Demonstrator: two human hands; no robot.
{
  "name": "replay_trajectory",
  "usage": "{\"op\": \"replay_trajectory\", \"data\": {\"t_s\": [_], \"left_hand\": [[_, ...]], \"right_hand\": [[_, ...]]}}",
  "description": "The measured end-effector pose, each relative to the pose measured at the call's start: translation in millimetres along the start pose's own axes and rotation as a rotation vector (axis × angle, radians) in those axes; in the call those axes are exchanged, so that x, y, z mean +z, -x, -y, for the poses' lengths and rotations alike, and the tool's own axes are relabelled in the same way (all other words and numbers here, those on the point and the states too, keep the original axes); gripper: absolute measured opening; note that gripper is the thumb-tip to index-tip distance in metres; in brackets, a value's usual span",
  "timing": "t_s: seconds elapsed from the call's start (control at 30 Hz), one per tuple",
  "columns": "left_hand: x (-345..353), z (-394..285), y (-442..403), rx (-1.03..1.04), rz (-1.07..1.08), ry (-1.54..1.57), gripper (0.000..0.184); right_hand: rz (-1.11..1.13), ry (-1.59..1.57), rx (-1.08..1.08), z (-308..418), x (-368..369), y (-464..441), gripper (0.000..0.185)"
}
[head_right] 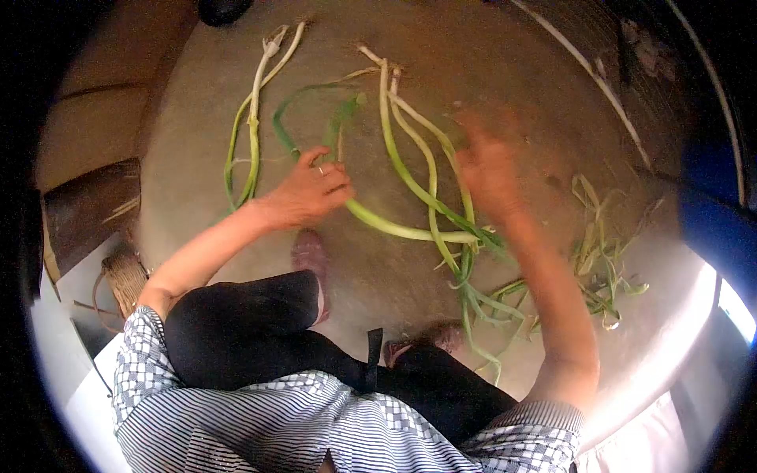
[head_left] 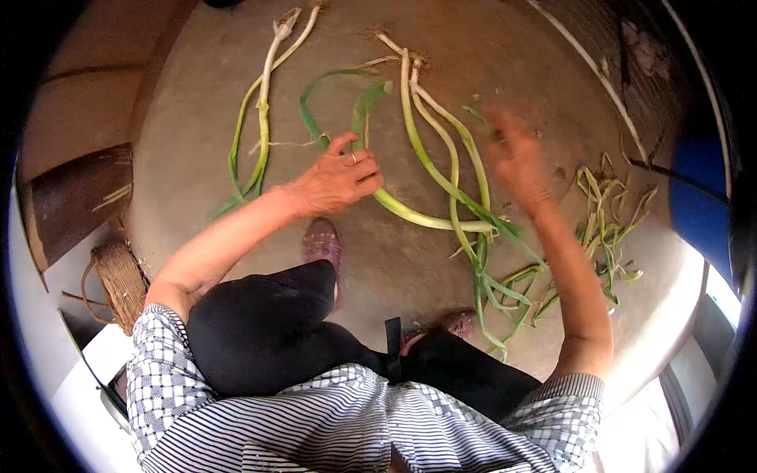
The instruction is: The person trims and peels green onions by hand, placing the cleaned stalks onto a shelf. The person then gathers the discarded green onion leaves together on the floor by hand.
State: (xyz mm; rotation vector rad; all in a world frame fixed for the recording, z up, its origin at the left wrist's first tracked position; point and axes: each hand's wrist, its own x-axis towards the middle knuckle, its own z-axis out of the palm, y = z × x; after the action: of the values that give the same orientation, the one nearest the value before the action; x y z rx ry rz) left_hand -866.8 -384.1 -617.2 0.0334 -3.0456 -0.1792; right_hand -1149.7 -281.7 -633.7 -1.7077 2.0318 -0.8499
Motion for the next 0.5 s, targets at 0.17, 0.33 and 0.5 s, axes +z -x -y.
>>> {"op": "replay_trajectory", "data": {"t_s": [0.17, 0.33, 0.5], "left_hand": [[-30.8, 5.0, -35.5, 0.107, -0.063, -0.011, 0.024], [-50.6, 9.1, -53.8, -0.004, -0.401, -0.067, 0.028], [-57.6, 8.1, -68.7, -0.700, -0.565, 0.751, 0.036]], "right_hand": [[0.422, -0.334, -0.092, 64.8, 39.0, 32.1, 0.041], [0.383, -0.651, 0.163, 61.4, 29.4, 31.2, 0.030], [0.284, -0.839, 0.431, 69.4, 5.7, 26.6, 0.018]]}}
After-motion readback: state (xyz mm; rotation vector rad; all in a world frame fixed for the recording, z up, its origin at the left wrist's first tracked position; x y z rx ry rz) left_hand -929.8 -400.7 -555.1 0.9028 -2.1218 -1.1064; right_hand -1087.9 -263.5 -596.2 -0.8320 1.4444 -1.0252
